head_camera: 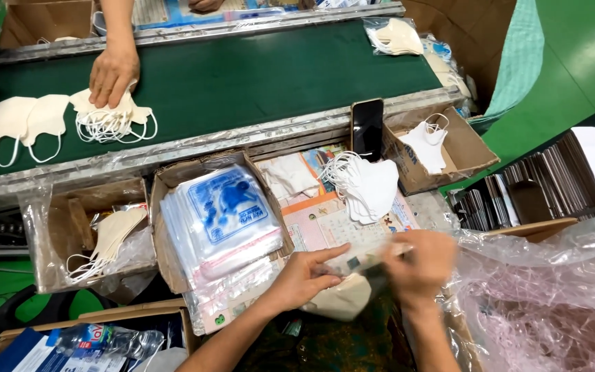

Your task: Packaging and inspecting white face masks at a production workstation.

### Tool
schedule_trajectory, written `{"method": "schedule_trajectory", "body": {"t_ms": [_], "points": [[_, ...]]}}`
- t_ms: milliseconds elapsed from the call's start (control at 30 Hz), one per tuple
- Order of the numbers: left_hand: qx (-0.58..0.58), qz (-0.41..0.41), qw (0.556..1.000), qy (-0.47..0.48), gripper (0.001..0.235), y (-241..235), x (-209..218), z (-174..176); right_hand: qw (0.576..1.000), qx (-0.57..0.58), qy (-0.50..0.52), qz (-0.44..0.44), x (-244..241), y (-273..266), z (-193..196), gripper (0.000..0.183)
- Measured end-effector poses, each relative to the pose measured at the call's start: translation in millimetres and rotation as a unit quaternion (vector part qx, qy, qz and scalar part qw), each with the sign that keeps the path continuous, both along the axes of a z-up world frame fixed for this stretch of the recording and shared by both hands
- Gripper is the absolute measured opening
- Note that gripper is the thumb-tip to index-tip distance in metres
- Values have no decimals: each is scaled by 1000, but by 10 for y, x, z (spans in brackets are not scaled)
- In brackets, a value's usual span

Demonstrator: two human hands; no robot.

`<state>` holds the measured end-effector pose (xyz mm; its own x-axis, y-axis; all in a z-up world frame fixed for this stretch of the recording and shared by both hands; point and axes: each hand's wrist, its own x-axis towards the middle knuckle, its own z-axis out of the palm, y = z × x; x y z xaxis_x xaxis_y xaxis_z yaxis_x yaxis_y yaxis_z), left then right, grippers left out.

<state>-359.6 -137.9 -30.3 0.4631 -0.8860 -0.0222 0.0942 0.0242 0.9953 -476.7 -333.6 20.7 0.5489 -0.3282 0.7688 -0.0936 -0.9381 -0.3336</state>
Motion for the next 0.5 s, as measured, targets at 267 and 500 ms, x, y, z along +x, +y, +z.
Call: {"method": "schedule_trajectory", "body": {"t_ms": [267, 500], "points": [[50, 90, 989, 110, 74, 84, 309, 190, 804, 590, -31, 61, -2374, -2243, -881, 17], [-30, 72, 995, 59, 71, -5, 330, 298, 790, 112, 500, -338, -2618, -2141, -767, 55]]}}
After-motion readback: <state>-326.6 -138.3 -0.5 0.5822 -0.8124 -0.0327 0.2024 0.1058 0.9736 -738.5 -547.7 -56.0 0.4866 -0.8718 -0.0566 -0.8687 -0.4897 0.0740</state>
